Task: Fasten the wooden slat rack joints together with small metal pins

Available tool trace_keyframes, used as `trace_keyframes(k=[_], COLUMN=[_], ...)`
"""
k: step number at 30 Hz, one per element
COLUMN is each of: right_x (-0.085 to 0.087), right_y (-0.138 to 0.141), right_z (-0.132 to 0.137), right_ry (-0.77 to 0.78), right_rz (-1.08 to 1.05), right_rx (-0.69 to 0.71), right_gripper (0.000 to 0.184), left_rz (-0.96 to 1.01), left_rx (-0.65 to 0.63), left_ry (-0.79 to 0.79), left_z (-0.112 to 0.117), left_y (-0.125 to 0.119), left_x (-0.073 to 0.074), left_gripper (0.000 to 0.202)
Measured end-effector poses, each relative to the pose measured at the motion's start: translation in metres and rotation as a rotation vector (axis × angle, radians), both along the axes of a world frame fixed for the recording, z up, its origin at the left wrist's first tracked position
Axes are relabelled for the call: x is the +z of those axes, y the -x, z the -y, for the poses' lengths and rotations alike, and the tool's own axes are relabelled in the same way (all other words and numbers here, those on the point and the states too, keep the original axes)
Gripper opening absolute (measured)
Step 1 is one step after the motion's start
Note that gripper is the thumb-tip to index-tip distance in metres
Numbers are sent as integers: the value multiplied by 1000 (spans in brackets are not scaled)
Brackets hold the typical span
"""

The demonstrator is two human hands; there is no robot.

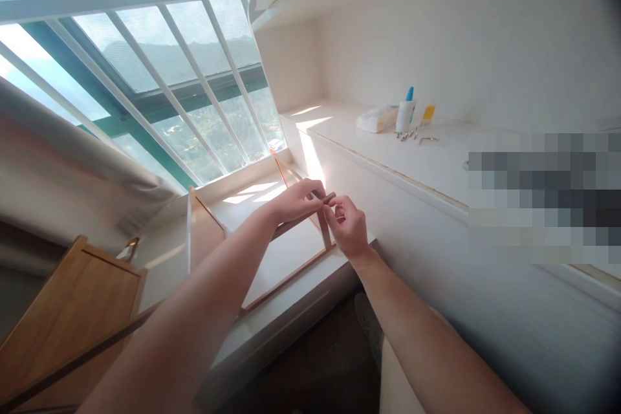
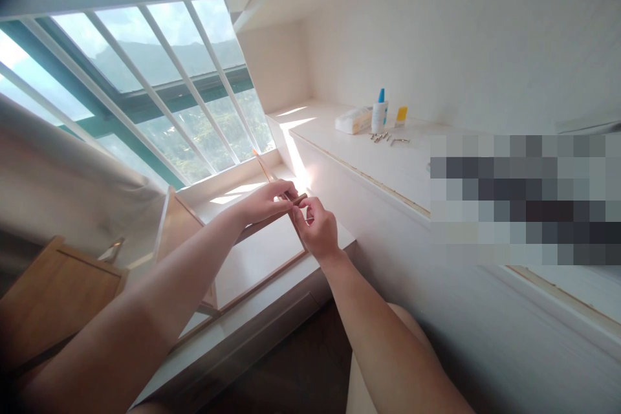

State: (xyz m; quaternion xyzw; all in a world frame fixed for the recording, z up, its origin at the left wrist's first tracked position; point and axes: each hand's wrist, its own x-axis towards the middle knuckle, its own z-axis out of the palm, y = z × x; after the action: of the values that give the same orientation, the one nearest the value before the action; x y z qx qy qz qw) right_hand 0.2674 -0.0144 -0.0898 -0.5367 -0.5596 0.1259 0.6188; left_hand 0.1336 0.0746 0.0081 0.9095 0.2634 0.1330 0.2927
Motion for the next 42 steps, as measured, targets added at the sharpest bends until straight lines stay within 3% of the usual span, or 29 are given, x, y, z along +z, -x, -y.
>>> trace_keyframes(k=[23, 42], right_x=[0, 0], right_y=[3, 3], right_z=[-1, 0], right_ry=[-23, -10], right_rz=[97, 58], right_rx=[-76, -53], right_gripper=[24, 20], left_rz=[0, -14], left_rx=[10, 26], left_ry=[39, 43], left_z=[0, 2], left_y=[-1, -1], left_x=[0, 3], left_gripper=[14, 16])
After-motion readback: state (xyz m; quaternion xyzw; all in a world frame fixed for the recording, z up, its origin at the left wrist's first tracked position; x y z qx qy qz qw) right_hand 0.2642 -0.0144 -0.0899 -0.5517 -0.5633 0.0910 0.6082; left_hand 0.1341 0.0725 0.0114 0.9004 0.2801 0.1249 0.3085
